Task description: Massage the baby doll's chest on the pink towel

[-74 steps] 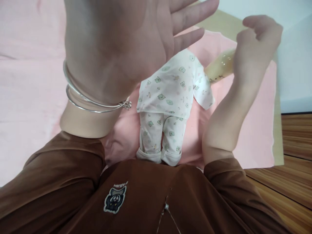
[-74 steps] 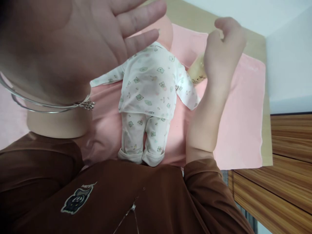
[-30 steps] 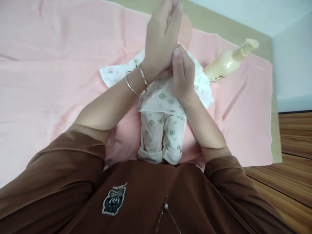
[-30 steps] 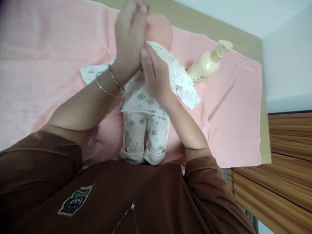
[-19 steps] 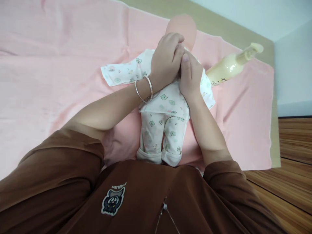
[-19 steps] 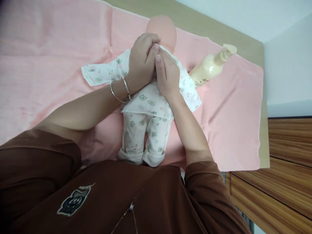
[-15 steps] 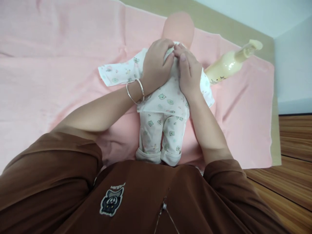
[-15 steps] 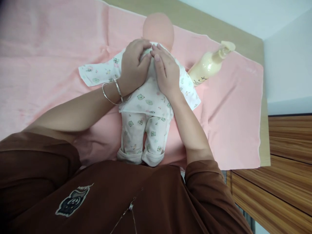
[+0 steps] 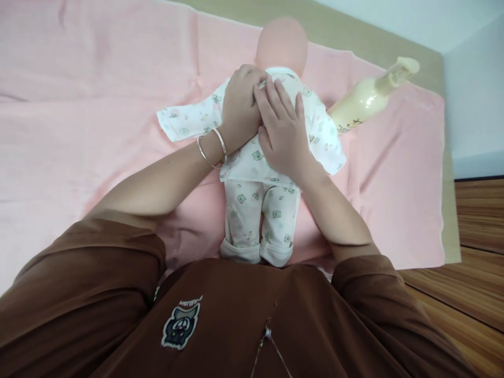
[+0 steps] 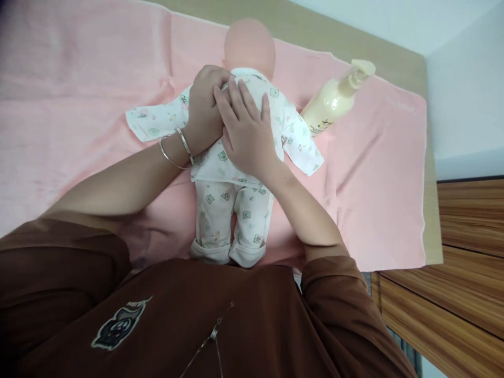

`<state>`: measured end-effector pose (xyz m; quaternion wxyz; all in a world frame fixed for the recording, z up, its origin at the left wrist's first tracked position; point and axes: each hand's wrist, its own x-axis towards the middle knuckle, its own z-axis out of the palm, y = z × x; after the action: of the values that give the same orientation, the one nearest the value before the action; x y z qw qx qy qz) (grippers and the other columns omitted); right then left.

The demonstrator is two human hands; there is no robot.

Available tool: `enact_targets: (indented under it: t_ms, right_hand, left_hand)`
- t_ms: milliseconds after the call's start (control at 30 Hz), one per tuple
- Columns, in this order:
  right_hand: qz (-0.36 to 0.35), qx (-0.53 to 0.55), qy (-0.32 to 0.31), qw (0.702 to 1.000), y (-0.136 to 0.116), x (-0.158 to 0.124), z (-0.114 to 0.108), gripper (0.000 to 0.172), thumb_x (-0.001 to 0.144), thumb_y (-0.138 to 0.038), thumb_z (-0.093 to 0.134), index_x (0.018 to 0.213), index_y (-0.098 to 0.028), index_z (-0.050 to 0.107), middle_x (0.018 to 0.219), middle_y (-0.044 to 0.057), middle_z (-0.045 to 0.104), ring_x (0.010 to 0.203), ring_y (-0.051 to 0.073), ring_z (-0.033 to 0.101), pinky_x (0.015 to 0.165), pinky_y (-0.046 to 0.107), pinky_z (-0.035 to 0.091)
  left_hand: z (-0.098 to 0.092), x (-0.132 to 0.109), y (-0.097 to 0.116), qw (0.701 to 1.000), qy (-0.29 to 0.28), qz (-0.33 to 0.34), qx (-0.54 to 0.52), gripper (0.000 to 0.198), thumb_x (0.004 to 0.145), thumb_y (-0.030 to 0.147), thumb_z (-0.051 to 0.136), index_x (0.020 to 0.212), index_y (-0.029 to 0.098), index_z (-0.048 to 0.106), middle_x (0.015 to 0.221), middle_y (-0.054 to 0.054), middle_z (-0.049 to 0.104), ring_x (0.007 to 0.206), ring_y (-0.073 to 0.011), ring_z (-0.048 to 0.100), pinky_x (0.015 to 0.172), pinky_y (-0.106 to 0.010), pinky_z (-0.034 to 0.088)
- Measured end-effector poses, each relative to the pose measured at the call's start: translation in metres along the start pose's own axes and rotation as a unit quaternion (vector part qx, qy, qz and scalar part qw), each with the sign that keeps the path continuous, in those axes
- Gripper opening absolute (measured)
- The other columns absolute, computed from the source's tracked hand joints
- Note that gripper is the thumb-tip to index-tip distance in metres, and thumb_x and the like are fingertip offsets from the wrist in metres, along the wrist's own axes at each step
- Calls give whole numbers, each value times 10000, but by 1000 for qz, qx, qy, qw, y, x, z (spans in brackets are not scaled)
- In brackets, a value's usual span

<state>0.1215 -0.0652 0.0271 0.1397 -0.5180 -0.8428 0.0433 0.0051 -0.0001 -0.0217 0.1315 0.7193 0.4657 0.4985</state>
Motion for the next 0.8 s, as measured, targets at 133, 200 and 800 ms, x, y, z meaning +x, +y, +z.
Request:
enact_targets:
  t_ms: [133, 200, 800]
  right_hand:
    - [-26, 46, -5, 999, 20, 9, 0, 538, 870, -184, 310, 1384, -315, 225, 1458, -188, 122, 1370, 67, 71, 1167, 347, -11]
    - [-7, 78, 6, 997, 36, 16, 5, 473, 905, -261, 293, 1370, -338, 249, 1447, -220, 113, 1370, 76, 64, 1162, 350, -1]
    - [94, 30, 62, 993, 26, 13, 18, 505, 871, -174, 215, 1364, -223, 314, 1450, -70, 255, 1362, 122, 138, 1162, 344, 121]
  left_hand:
    - [1, -2, 1, 999, 41, -15, 24, 173, 838, 174, 426, 850, 308, 535, 1009, -53, 481, 991, -217, 492, 898, -352, 439]
    - [0, -2, 1, 999, 40, -20, 19, 199, 817, 163, 450, 901, 324, 533, 999, -57, 476, 998, -221, 482, 911, -357, 432]
    - [-10, -1, 35, 956, -156, -68, 240, 197, 934, 230, 377, 1064, 178, 515, 1084, -116, 515, 1044, -305, 451, 895, -470, 340]
